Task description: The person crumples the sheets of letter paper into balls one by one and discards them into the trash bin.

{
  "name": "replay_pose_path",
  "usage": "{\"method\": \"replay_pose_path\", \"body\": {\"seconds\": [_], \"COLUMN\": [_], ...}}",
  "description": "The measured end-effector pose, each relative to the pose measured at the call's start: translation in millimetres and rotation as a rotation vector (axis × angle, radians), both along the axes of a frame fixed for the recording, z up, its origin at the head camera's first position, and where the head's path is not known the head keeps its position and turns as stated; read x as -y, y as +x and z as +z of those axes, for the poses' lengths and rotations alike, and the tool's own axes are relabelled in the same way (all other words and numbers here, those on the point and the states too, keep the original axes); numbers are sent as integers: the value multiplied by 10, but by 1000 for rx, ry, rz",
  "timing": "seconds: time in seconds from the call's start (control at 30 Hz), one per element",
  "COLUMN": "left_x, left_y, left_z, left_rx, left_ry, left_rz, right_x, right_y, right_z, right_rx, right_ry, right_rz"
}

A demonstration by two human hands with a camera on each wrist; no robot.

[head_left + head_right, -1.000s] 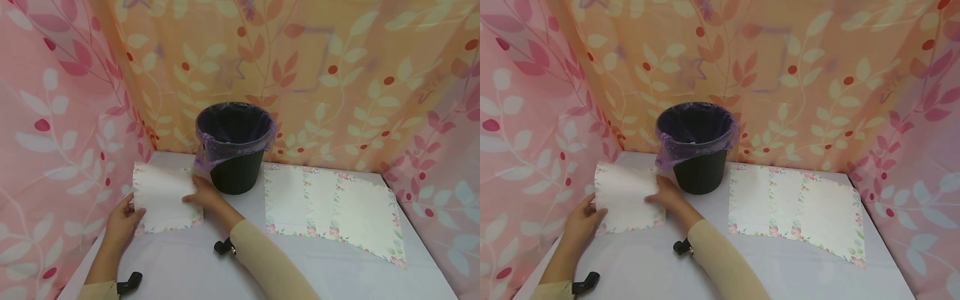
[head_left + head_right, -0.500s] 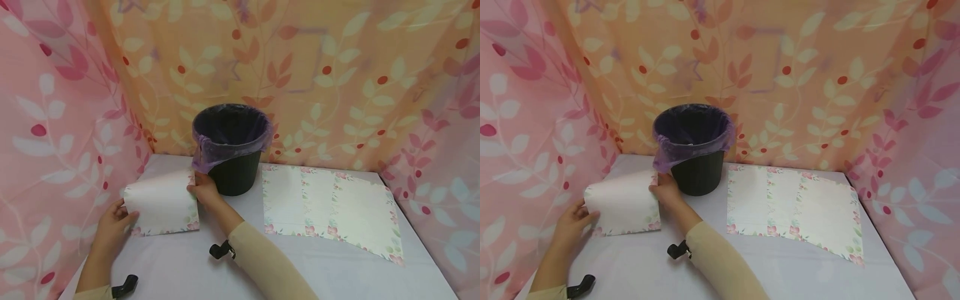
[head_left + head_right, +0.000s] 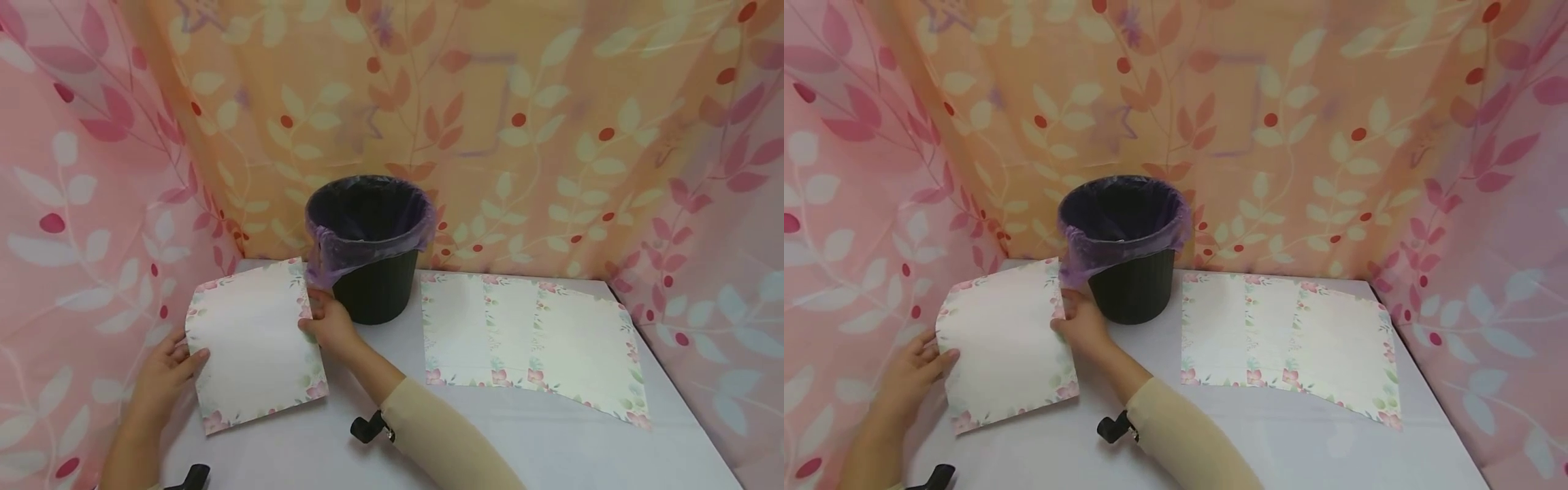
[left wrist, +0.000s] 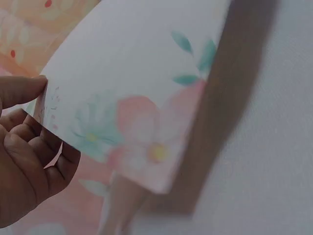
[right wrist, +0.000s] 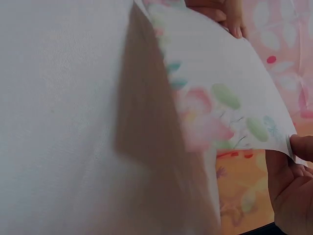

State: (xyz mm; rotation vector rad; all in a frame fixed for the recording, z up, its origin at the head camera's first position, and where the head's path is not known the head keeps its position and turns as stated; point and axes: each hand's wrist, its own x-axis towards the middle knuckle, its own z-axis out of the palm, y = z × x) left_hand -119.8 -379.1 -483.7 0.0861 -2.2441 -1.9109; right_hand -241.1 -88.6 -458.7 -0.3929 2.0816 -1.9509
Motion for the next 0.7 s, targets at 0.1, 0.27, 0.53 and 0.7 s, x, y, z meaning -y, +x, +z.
{"method": "replay_pose_path", "body": {"seconds": [0.1, 0.27, 0.53, 0.7], "left_x": [-22, -72, -150, -277], "left_y": [72, 198, 373, 394], "left_z": [43, 107, 239, 355], "left_rx": [-13, -63, -164, -226], "left_ry": [11, 81, 67, 47], "left_rz": [37, 48, 55, 48], "right_x": [-38, -103, -302, -491], "right_y": [88, 212, 445, 557], "right_z": [58, 150, 332, 435], "right_rx": [-4, -26, -163, -281], "right_ry": [-9, -30, 25, 57], "right_rz": [10, 42, 119, 111]}}
